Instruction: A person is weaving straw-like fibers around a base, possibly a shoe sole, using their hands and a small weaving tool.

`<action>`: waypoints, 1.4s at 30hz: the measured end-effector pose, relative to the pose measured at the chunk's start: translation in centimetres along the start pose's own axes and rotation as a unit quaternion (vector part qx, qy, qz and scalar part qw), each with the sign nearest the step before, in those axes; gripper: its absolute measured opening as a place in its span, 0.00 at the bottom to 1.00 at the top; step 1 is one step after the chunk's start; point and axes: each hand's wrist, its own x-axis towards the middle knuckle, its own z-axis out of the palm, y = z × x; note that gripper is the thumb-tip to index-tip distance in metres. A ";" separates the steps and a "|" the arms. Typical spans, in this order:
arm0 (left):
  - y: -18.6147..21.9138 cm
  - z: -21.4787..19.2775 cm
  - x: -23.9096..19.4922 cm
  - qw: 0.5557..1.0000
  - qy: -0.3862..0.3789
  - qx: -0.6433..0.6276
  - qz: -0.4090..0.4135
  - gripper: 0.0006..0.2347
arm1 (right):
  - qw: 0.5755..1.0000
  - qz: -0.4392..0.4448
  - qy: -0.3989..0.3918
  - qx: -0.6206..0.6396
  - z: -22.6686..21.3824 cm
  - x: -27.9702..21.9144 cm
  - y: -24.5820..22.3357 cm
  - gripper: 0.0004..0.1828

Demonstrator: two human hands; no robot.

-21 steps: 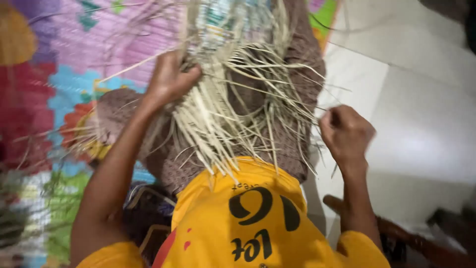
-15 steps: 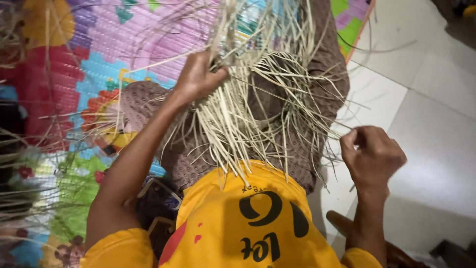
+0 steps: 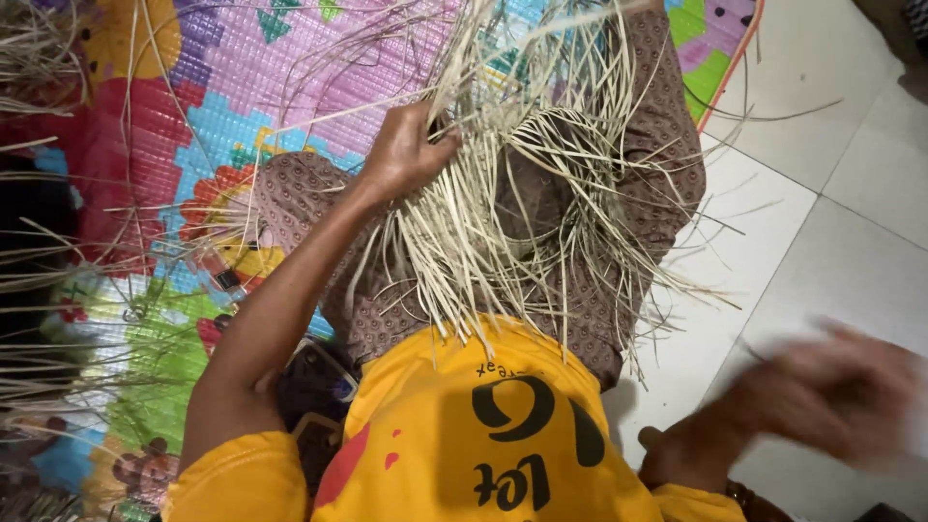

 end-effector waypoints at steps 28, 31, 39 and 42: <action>3.2 -5.5 0.7 0.971 -0.206 -0.012 -0.117 0.40 | 0.857 0.034 -0.430 0.281 17.8 -14.1 -9.4 0.13; 2.0 -5.2 0.9 0.963 -0.255 -0.011 -0.083 0.28 | 0.858 0.080 -0.425 0.278 17.9 -13.0 -10.0 0.18; -0.2 -3.1 -0.1 0.981 -0.114 -0.113 -0.112 0.19 | 0.796 0.007 -0.487 0.359 25.1 -7.1 -8.4 0.09; 0.1 -3.2 -0.4 0.983 -0.091 -0.116 -0.112 0.19 | 0.775 -0.071 -0.519 0.353 28.7 -6.6 -8.4 0.10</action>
